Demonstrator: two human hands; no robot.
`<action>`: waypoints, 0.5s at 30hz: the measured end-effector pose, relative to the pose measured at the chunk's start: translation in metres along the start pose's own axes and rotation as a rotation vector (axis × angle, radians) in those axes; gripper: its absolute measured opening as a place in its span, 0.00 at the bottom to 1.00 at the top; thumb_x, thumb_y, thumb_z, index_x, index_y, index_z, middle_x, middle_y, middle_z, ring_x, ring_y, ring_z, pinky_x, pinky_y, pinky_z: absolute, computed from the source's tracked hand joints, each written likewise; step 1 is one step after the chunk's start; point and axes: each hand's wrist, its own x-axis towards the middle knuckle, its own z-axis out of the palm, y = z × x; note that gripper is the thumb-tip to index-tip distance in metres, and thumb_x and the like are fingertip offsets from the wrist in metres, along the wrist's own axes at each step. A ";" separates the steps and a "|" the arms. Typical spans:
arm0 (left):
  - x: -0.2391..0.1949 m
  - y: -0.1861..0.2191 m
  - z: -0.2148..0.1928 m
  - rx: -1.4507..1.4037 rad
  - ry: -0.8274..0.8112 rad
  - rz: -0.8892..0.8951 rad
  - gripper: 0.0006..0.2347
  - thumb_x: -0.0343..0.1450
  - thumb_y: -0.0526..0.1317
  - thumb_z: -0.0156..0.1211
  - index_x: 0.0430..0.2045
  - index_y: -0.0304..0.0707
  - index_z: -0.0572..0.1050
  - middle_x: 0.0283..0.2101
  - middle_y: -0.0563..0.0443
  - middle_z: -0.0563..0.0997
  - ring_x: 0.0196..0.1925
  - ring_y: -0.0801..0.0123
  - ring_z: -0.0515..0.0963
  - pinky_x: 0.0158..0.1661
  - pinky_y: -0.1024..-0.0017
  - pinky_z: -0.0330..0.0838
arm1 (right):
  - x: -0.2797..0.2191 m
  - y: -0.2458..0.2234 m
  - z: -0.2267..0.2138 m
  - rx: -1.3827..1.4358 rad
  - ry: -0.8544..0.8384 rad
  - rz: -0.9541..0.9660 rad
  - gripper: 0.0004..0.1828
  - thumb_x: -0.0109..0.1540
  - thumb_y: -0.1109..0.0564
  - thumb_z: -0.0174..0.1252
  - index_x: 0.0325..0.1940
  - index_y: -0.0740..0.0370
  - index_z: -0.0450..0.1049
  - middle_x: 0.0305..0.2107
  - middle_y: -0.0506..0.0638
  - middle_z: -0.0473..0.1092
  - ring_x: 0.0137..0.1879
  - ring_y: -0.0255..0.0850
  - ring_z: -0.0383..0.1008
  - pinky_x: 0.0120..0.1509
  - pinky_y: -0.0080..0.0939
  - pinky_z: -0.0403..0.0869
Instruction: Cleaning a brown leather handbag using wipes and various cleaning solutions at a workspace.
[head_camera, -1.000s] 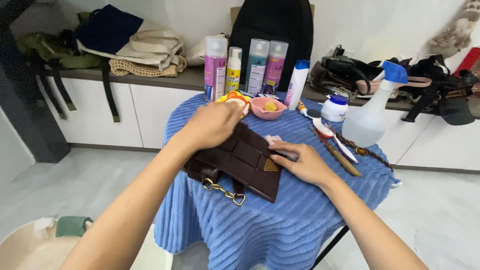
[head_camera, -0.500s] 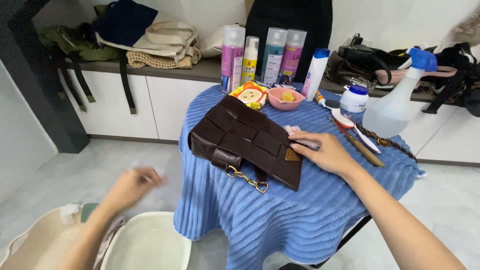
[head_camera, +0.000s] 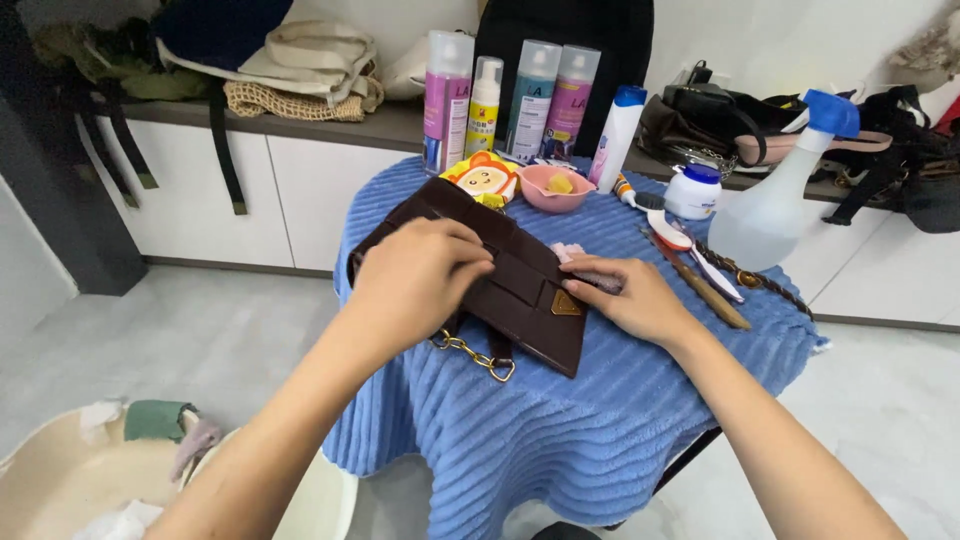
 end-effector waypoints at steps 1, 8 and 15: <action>0.003 0.003 0.000 -0.002 -0.001 -0.001 0.06 0.71 0.42 0.62 0.34 0.50 0.85 0.45 0.58 0.85 0.49 0.53 0.81 0.44 0.53 0.80 | -0.001 -0.002 0.000 -0.001 -0.002 0.002 0.17 0.62 0.53 0.64 0.55 0.55 0.82 0.58 0.53 0.75 0.70 0.52 0.68 0.73 0.54 0.65; 0.007 0.012 0.005 0.147 -0.187 -0.096 0.07 0.65 0.43 0.68 0.32 0.47 0.86 0.39 0.49 0.85 0.43 0.50 0.84 0.39 0.50 0.81 | -0.002 -0.002 0.001 -0.017 0.004 -0.014 0.17 0.61 0.54 0.64 0.54 0.55 0.82 0.57 0.53 0.76 0.69 0.54 0.68 0.74 0.55 0.63; 0.010 0.002 0.031 0.366 -0.096 0.068 0.06 0.66 0.38 0.63 0.26 0.35 0.83 0.24 0.44 0.81 0.29 0.50 0.82 0.29 0.55 0.80 | -0.002 -0.002 0.001 -0.034 0.006 -0.030 0.16 0.61 0.53 0.63 0.53 0.53 0.82 0.57 0.54 0.75 0.69 0.56 0.68 0.73 0.56 0.64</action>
